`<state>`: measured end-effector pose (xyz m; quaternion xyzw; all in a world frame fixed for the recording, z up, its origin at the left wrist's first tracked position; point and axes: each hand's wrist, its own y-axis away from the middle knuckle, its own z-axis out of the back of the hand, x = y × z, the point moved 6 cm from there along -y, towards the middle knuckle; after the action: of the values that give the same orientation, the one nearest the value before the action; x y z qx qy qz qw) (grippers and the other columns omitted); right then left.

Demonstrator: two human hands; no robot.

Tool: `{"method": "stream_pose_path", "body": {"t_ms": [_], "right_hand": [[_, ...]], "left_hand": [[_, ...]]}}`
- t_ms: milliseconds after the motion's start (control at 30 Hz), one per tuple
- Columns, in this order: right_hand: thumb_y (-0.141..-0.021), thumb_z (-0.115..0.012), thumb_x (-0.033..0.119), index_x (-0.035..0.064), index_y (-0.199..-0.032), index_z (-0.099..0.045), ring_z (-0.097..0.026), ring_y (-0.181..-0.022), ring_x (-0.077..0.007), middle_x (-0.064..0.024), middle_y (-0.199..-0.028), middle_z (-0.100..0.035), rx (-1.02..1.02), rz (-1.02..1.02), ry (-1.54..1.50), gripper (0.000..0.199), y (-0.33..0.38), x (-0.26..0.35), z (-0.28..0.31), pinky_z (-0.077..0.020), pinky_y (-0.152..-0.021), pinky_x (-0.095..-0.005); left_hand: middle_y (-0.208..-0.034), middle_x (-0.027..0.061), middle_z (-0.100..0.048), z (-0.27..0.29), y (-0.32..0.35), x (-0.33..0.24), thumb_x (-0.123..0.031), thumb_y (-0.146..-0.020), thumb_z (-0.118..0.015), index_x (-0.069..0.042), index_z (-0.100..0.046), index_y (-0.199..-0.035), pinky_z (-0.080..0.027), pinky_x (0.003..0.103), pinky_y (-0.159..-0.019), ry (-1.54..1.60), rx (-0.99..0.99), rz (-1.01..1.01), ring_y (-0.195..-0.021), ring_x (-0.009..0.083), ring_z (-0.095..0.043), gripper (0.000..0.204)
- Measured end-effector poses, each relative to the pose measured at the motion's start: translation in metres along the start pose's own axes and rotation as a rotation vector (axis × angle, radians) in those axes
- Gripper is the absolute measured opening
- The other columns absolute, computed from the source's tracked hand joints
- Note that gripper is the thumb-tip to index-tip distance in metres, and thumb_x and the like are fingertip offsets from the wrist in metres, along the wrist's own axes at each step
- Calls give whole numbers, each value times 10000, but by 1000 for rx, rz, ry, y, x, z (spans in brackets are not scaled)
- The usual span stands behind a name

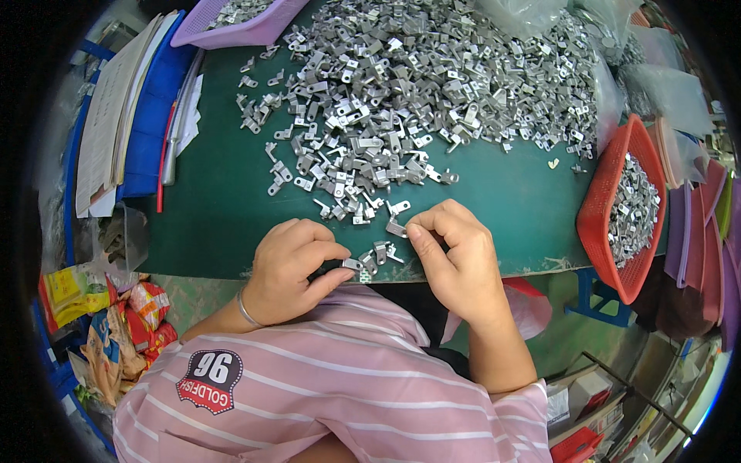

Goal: The person sorts small metal hinge components by hand, picking them from a large pile on a green table and placing specific pieces into a purple tray and a red bin.

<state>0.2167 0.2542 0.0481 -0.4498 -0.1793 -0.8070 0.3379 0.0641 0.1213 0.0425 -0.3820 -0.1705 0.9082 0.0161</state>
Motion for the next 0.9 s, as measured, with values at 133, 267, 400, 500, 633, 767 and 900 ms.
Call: {"method": "stream_pose_path", "body": {"t_ms": [133, 267, 400, 500, 633, 767, 900], "right_hand": [[-859, -665, 17, -14, -857, -673, -578, -704, -253, -108, -765, -588, 78, -50, -31, 31, 3, -1, 3, -462, -648, -354], [-810, -692, 0, -4, -885, -676, -591, -746, -301, -106, -815, -605, -3, 187, 217, 77, -5, 5, 6, -479, -676, -383], [-780, -721, 9, 26, -890, -667, -584, -781, -302, -84, -838, -592, -110, 304, 324, 124, -14, 3, -5, -473, -701, -393], [-781, -718, 13, 50, -878, -646, -567, -784, -295, -77, -832, -572, -171, 377, 427, 127, -14, 7, -7, -454, -690, -402], [-780, -718, 11, 49, -880, -638, -562, -788, -297, -72, -844, -577, -138, 370, 403, 133, -14, 7, -7, -448, -694, -404], [-757, -732, -4, 52, -890, -644, -570, -798, -289, -69, -863, -592, -103, 385, 379, 169, -12, 9, -6, -446, -700, -393], [-724, -750, -14, 49, -891, -651, -597, -804, -281, -71, -894, -630, -196, 482, 356, 204, -4, 10, -3, -449, -706, -376]], "left_hand": [[-861, 58, -603, 0, 1, 2, -142, -690, -826, -86, -699, -886, -447, 371, -673, -5, 4, 4, -746, 256, -580, 240], [-883, 56, -593, 0, -1, -1, -158, -750, -779, -85, -688, -901, -462, 377, -700, -3, 35, 19, -771, 261, -575, 191], [-868, 53, -607, 0, 0, -1, -163, -712, -819, -92, -701, -881, -452, 375, -676, -5, 10, 16, -757, 260, -584, 218], [-869, 53, -606, 0, 0, 0, -163, -714, -817, -91, -701, -880, -454, 376, -679, -6, 5, 14, -760, 259, -584, 215], [-869, 52, -605, 2, 0, -1, -163, -716, -815, -88, -701, -879, -456, 375, -680, -13, 2, 13, -759, 257, -583, 213], [-865, 52, -603, 1, 2, -2, -164, -716, -814, -86, -701, -882, -453, 372, -675, -18, -9, 0, -752, 256, -579, 216], [-875, 54, -590, 1, 1, -2, -161, -741, -792, -86, -685, -893, -455, 376, -691, -15, 6, 2, -769, 259, -573, 202]]}}
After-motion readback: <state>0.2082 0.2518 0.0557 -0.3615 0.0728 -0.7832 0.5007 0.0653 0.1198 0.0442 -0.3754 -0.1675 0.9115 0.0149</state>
